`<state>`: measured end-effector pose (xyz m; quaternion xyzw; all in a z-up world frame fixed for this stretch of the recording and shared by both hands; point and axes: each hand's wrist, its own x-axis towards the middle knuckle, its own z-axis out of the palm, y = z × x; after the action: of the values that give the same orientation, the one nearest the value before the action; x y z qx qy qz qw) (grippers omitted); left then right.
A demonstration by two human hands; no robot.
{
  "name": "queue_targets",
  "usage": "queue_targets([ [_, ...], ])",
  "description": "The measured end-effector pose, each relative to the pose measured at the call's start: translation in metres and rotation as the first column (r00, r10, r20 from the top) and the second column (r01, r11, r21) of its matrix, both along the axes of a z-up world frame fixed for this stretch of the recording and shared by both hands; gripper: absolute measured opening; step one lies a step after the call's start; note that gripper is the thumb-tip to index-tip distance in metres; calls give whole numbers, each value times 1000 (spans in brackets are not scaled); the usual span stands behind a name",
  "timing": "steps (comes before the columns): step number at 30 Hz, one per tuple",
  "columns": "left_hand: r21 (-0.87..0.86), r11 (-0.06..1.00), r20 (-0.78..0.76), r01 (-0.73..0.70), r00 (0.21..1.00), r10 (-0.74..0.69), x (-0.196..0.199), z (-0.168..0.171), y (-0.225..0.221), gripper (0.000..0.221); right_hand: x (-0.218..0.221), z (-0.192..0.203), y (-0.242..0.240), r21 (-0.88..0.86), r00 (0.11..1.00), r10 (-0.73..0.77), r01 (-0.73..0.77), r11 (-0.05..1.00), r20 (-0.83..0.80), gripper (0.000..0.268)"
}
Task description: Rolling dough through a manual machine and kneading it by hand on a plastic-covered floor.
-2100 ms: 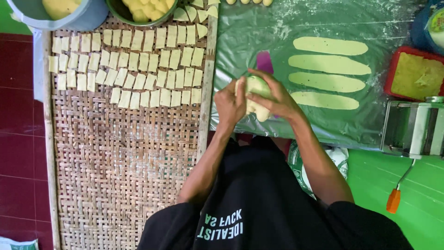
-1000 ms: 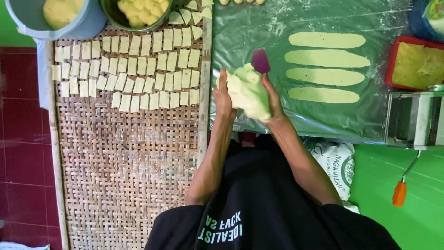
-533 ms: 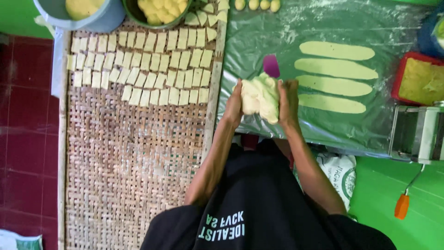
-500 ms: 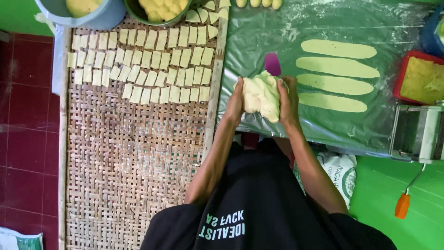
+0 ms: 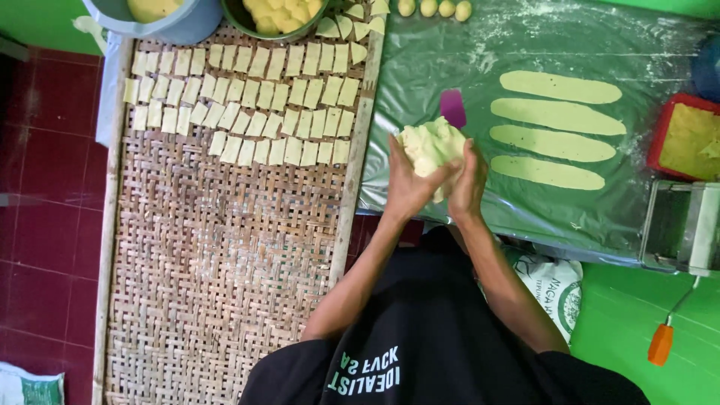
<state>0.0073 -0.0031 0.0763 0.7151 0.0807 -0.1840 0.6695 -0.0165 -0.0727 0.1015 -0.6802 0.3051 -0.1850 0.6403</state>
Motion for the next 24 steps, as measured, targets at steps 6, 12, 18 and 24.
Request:
queue_targets([
  [6, -291, 953, -140, -86, 989, 46, -8, 15, 20, 119, 6, -15, -25, -12, 968, 251, -250, 968, 27, 23],
  [12, -324, 940, 2, -107, 993, 114, -28, -50, 31, 70, 5, -45, -35, 331, 922, 354, -289, 898, -155, 67],
  [18, -228, 973, 221, 28, 975, 24, -10, -38, 43, 42, 13, -40, -46, 429, 891, 452, -423, 799, 36, 69],
  [24, -382, 917, 10, -116, 992, 129, -21, -41, 36, 44, 13, -82, -40, -31, 947, 322, -322, 946, -25, 38],
])
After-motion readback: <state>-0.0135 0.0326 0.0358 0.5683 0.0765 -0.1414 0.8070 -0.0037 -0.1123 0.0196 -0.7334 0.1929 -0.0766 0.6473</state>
